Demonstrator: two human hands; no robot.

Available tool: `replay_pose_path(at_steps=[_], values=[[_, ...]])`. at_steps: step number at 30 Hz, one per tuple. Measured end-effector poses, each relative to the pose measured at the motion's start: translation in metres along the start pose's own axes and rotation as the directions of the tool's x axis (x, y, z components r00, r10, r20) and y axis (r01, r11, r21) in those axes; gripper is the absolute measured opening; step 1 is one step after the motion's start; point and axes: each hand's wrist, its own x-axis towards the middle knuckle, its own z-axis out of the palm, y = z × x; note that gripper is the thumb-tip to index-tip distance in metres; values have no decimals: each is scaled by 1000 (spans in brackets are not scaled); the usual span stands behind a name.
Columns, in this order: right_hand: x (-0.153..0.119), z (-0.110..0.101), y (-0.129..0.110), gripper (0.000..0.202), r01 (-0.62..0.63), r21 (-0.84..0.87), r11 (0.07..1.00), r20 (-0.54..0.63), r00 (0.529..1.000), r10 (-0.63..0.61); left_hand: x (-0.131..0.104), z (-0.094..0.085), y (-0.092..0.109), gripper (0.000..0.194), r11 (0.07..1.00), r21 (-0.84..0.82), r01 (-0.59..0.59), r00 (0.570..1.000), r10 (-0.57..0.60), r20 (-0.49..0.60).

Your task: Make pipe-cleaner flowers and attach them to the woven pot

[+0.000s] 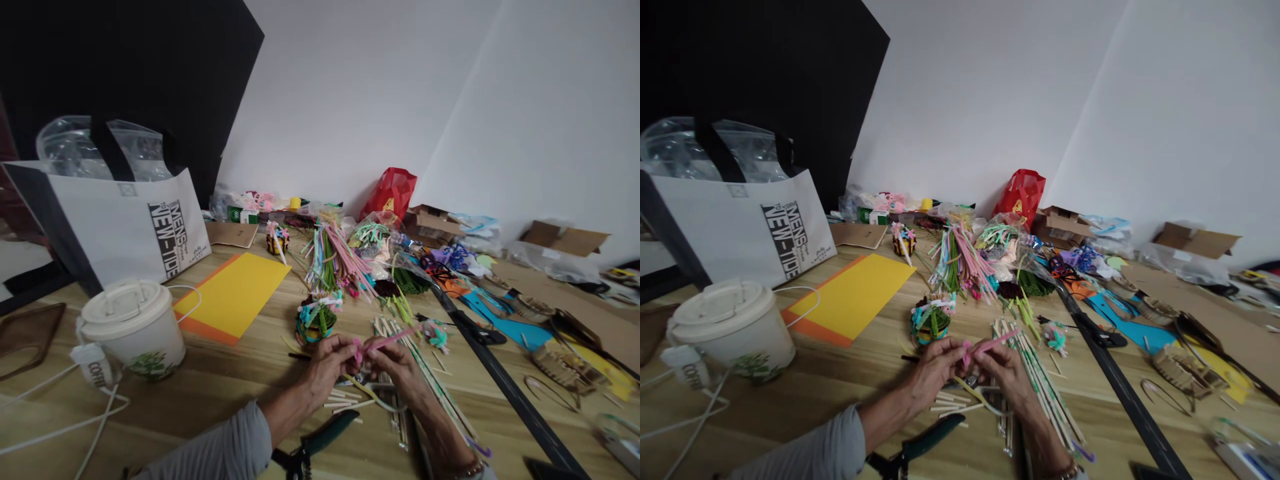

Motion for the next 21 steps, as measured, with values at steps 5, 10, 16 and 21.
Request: replay_pose_path(at_steps=[5, 10, 16, 21], values=[[3, 0, 10, 36, -110, 71, 991, -50, 992, 114, -3, 5, 4, 31, 953, 258, -155, 988, 155, 24], [4, 0, 8, 42, -134, -143, 981, 34, 989, 141, -2, 2, 0, 26, 848, 461, -262, 965, 242, 103], [-3, -7, 0, 41, -29, -530, 847, 175, 974, 143, -12, 7, 5, 13, 458, 772, -442, 876, 407, 261], [-9, -9, -16, 36, 121, -667, 736, 287, 952, 104, -18, 9, 7, 12, 257, 770, -584, 790, 397, 467]])
